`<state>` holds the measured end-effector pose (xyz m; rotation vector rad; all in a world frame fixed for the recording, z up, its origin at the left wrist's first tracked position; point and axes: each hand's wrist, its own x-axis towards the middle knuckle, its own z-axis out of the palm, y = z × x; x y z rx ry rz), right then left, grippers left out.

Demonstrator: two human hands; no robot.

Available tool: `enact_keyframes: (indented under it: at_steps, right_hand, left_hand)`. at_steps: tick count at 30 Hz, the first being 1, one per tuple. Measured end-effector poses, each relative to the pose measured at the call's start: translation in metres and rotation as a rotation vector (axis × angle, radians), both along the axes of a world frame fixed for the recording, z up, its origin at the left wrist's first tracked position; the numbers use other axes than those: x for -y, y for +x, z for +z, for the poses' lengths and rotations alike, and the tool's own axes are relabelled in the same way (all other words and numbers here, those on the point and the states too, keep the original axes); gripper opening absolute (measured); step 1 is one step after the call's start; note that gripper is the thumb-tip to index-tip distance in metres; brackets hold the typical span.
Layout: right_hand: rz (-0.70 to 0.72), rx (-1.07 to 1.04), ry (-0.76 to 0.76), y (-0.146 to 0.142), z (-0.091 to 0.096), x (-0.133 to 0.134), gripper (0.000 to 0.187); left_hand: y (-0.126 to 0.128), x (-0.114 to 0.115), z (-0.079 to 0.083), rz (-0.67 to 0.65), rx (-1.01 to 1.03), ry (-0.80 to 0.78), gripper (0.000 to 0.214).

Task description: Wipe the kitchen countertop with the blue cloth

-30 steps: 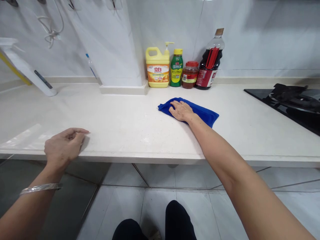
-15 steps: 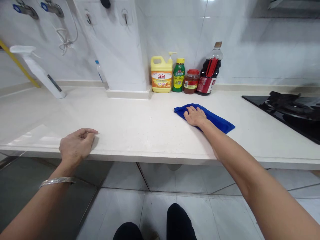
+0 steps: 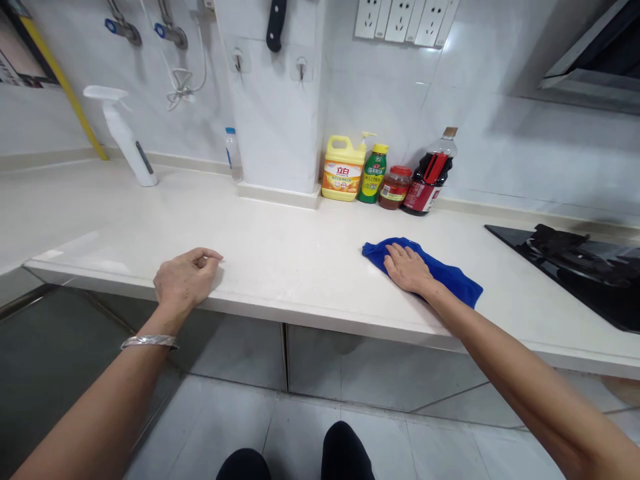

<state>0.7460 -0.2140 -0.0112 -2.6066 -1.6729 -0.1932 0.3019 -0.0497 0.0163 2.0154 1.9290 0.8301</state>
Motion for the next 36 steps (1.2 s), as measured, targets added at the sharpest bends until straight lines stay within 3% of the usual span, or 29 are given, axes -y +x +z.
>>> enact_keyframes:
  at_steps: [8, 15, 26, 36]
  right_hand:
    - [0.163, 0.004, 0.015, -0.068, 0.007, 0.005, 0.062]
    - [0.252, -0.029, -0.008, -0.106, 0.015, -0.019, 0.063]
    - [0.408, -0.077, -0.041, -0.083, 0.019, -0.075, 0.063]
    - [0.361, -0.148, 0.105, -0.055, 0.017, -0.110, 0.056]
  left_hand:
    - [0.000, -0.002, -0.001, 0.005, -0.020, 0.004, 0.029]
    - [0.001, -0.002, 0.000, 0.015, -0.036, 0.007, 0.031]
    - [0.002, -0.001, 0.001, 0.020, -0.057, 0.001, 0.029]
    - [0.004, 0.002, 0.004, 0.032, -0.080, 0.013, 0.029]
